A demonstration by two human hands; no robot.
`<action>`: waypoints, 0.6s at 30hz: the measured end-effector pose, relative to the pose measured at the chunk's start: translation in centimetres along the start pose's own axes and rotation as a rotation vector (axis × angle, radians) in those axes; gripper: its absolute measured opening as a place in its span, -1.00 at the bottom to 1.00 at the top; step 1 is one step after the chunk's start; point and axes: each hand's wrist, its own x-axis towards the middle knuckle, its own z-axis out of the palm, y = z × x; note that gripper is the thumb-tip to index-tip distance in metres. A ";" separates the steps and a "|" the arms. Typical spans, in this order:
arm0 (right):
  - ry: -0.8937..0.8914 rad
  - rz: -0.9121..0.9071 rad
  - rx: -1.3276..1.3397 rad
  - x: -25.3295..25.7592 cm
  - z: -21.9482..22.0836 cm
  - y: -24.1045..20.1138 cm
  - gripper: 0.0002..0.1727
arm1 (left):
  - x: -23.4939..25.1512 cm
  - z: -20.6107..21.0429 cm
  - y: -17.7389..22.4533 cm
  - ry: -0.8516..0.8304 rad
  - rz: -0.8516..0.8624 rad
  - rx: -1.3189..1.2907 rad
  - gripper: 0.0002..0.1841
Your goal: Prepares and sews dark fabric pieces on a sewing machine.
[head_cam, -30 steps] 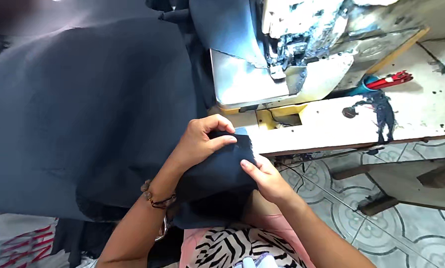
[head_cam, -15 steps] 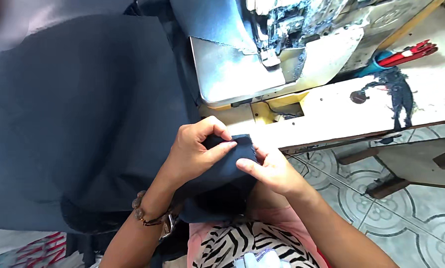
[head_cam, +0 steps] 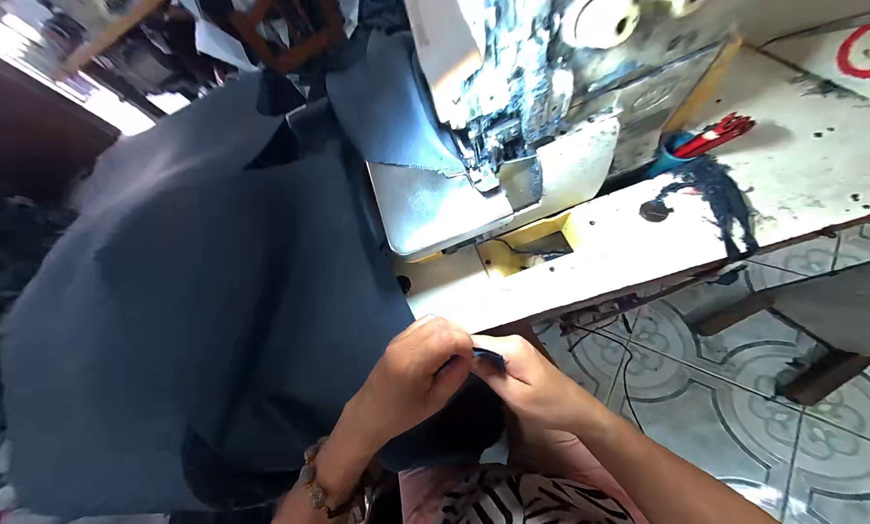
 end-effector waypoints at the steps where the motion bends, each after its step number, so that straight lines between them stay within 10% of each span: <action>1: 0.024 -0.027 -0.047 -0.3 0.3 -0.5 -0.69 | 0.1 -0.1 0.4 -0.009 0.014 0.009 -0.96; 10: 0.070 -0.374 -0.219 -4.9 -0.4 -6.8 -0.80 | 1.2 -2.9 4.6 -0.238 0.222 0.015 -0.62; 18: 0.350 -0.569 -0.261 -9.2 -4.7 -16.1 -0.69 | -0.1 -4.0 6.8 -0.106 0.268 0.288 -0.68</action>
